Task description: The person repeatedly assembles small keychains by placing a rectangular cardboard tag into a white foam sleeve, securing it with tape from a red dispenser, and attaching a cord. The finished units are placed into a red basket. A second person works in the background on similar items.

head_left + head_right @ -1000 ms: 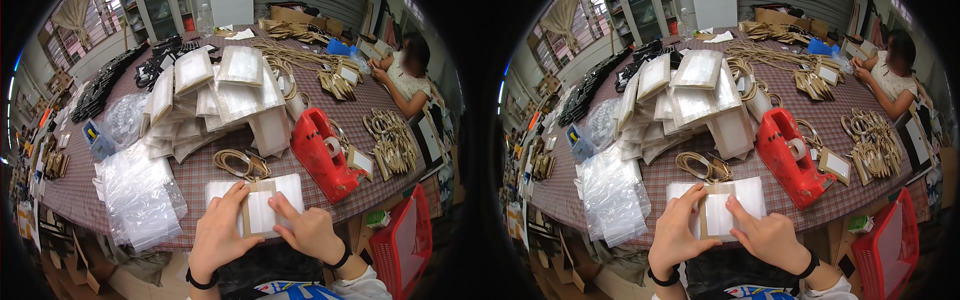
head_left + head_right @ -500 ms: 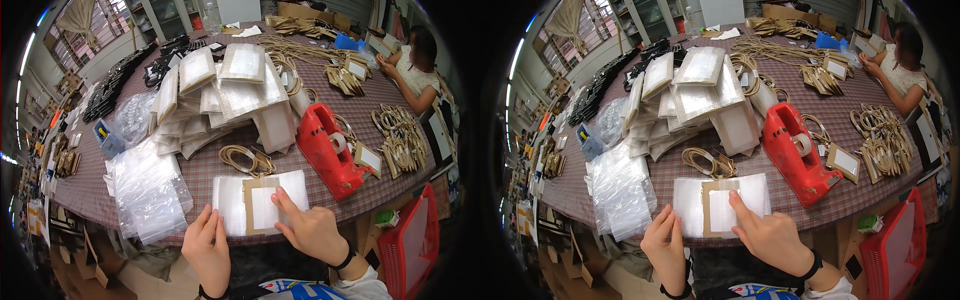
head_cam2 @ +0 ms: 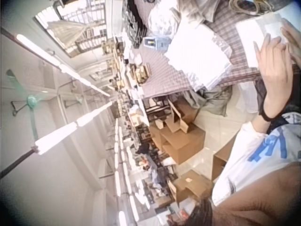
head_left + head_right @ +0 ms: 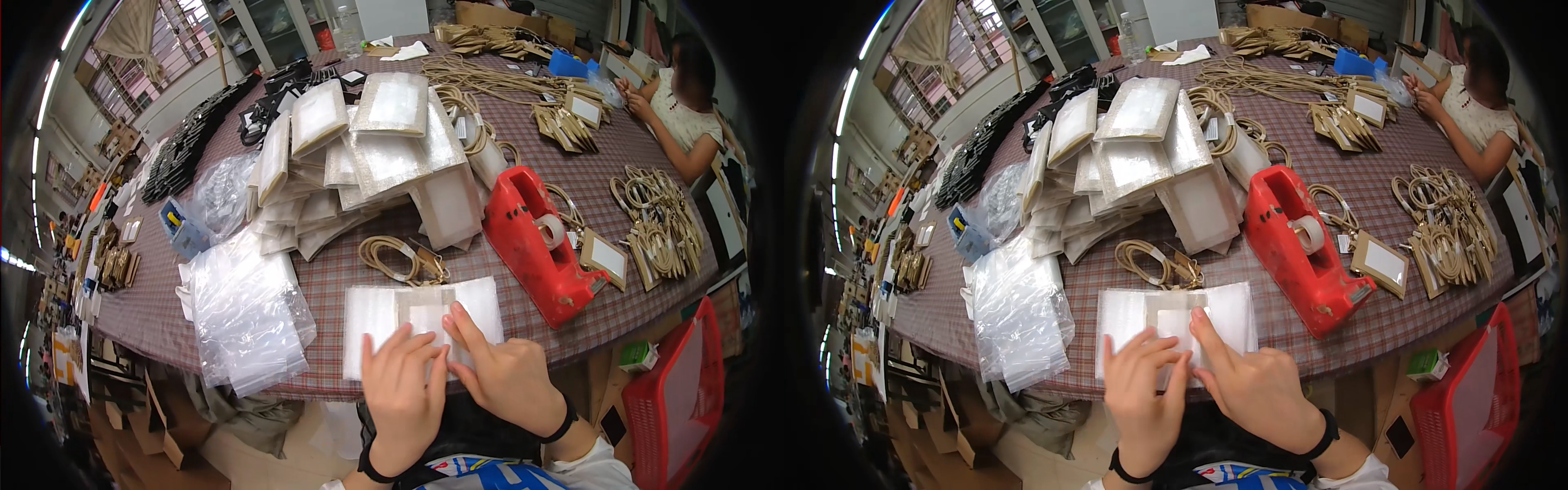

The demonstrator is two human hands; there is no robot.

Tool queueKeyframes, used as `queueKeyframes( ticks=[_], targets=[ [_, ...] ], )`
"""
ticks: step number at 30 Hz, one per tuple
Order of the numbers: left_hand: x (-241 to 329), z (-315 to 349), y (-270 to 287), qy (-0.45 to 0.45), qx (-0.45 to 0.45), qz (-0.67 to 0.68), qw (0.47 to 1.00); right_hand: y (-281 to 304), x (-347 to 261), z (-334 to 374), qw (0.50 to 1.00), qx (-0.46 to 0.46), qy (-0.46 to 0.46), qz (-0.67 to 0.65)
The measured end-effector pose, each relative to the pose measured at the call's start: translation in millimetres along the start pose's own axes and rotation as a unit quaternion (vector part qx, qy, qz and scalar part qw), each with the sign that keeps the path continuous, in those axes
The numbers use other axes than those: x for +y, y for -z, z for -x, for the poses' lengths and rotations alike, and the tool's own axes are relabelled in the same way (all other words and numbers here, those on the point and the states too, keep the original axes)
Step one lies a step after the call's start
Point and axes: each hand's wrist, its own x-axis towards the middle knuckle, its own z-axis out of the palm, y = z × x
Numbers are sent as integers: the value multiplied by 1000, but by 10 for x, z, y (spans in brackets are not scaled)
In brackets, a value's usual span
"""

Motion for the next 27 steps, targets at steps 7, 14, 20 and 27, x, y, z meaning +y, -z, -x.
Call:
queueKeyframes(
  ticks=[7, 14, 20, 27],
  targets=[
    [-142, 187, -53, -36, -67, 24, 997, 104, 125, -18, 995, -42, -27, -89],
    [-175, 257, 31, -54, -118, 36, 991, 428, 323, -234, 967, 184, -7, -175],
    [-191, 271, -2, -70, -121, 30, 990, 402, 303, -578, 968, 1, -57, -243],
    [-231, 282, 5, -82, -122, 30, 989, 213, 352, -1023, 969, -168, -62, -172]
  ],
)
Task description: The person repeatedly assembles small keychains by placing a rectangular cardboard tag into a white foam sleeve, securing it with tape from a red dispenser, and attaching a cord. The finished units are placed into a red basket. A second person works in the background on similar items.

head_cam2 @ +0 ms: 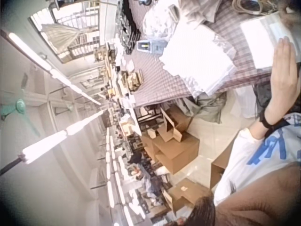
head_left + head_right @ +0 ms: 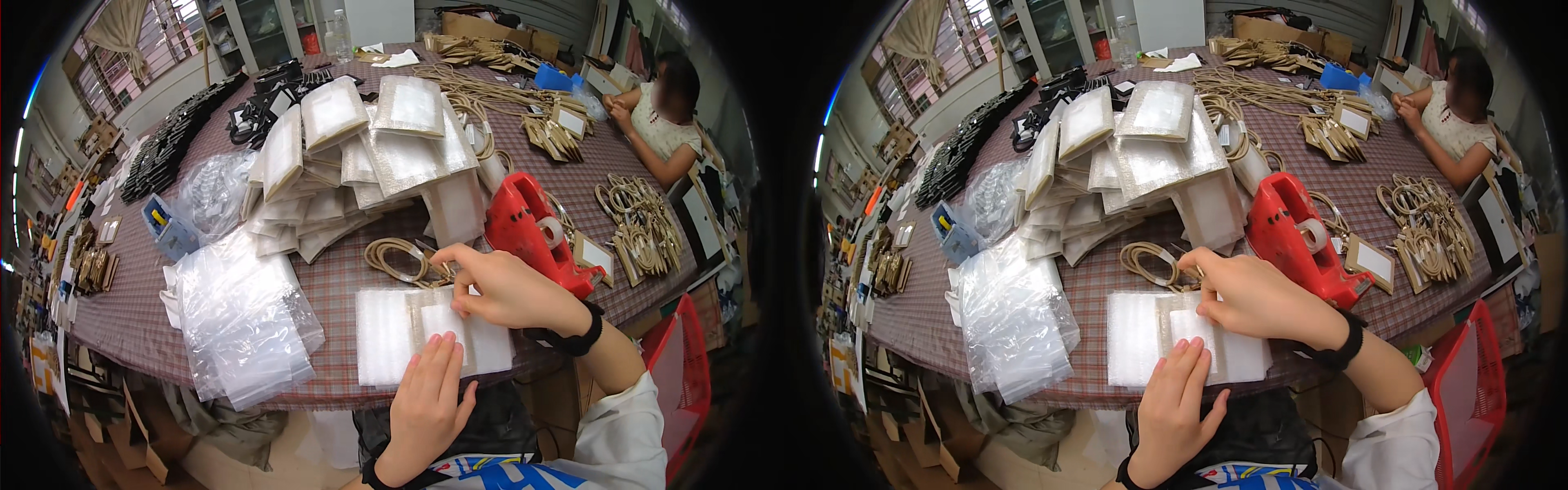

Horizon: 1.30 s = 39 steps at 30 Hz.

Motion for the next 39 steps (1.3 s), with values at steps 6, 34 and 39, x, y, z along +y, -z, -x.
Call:
queueKeyframes(
  ticks=[6, 34, 39],
  targets=[
    [-19, -13, 5, -11, 0, -11, 1000, 75, -35, -77, 973, -6, -97, 209],
    [-90, 7, 27, 0, 24, 101, 995, -154, -37, 448, 967, -70, 3, -246],
    [-91, 6, 61, 2, 24, 116, 993, -172, -97, 407, 964, -103, -25, -243]
  ],
)
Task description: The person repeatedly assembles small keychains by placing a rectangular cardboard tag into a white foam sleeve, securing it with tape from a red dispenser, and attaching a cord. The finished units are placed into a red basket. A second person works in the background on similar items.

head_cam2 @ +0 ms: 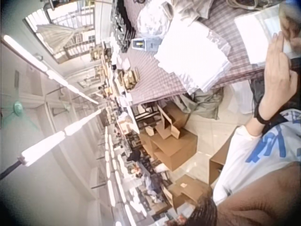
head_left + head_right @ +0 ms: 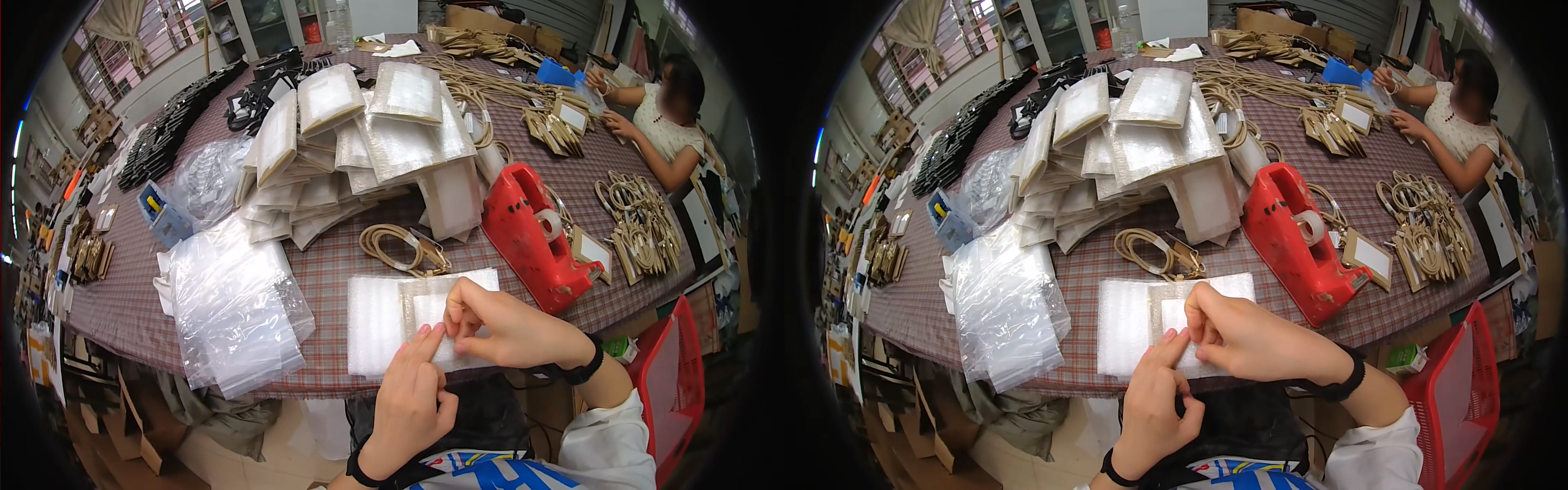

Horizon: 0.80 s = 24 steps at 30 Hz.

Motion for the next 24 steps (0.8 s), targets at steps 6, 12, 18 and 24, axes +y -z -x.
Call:
queueKeyframes(
  ticks=[6, 12, 18, 24],
  targets=[
    [-24, -20, -4, -12, 2, 4, 1000, -135, -129, -98, 990, 24, 12, 139],
    [-18, 2, -19, -6, 2, -6, 1000, -272, -136, -85, 977, 74, 62, 191],
    [-26, 1, -24, -10, -4, -9, 1000, -208, -208, -116, 936, 49, 31, 348],
    [-18, -18, -14, -18, -13, -10, 1000, 41, -115, 40, 902, 63, -67, 421]
  ],
)
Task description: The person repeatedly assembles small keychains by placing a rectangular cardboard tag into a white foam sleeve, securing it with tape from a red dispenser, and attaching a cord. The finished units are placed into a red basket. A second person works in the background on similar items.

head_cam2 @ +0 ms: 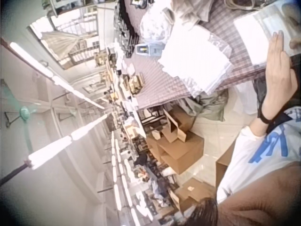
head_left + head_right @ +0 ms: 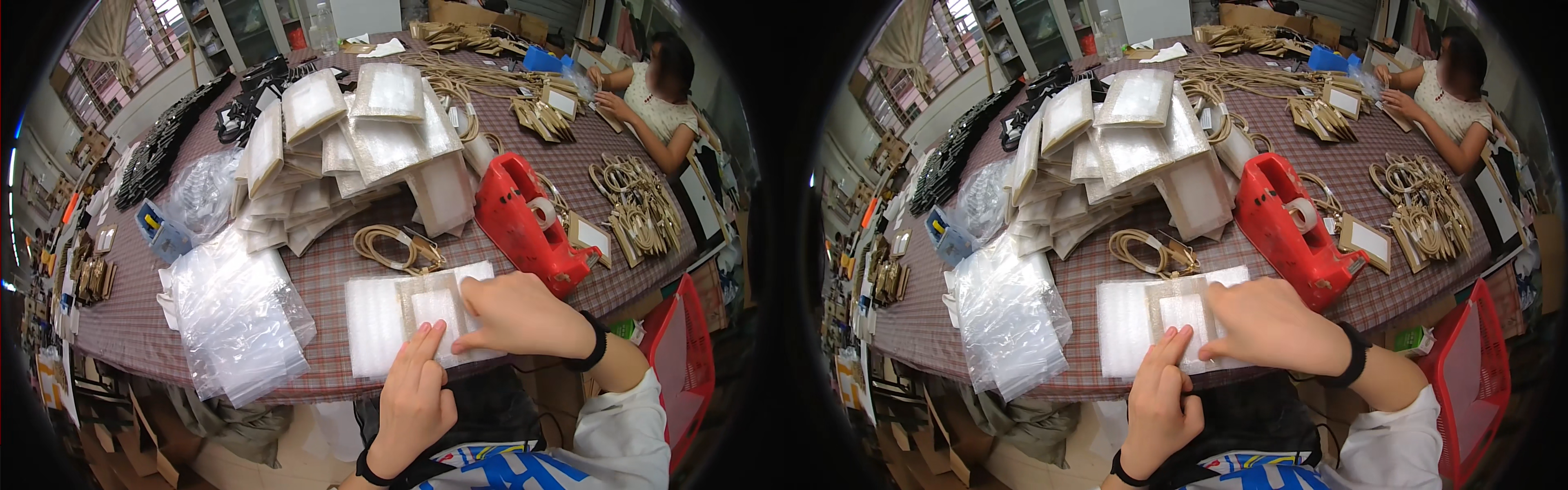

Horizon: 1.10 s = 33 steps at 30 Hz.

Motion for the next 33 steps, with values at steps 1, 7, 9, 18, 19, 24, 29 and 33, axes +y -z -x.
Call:
queueKeyframes(
  ticks=[1, 7, 9, 18, 19, 24, 29, 33],
  targets=[
    [4, -9, 1, 3, 0, 0, 1000, -53, 60, 70, 999, 19, -23, -11],
    [-20, 30, 5, 6, 13, 26, 1000, -265, -88, 384, 987, 77, -73, -121],
    [-42, 55, 6, 8, 21, 52, 998, -354, -162, 330, 988, 91, -67, -106],
    [-22, 34, 59, 47, 46, 124, 990, -157, -184, 256, 842, 39, -100, -529],
    [-26, 24, 43, 42, 53, 116, 991, -48, -172, 317, 846, 55, -113, -519],
    [-36, 73, -48, 32, -1, -16, 999, 392, 39, 473, 768, 213, -63, -601],
    [46, 24, -116, 19, -32, -137, 990, 1161, 16, -62, 733, 311, 42, -604],
    [46, 9, -71, 24, -33, -133, 990, 1492, -223, -936, 753, 253, 17, -608]
  ],
)
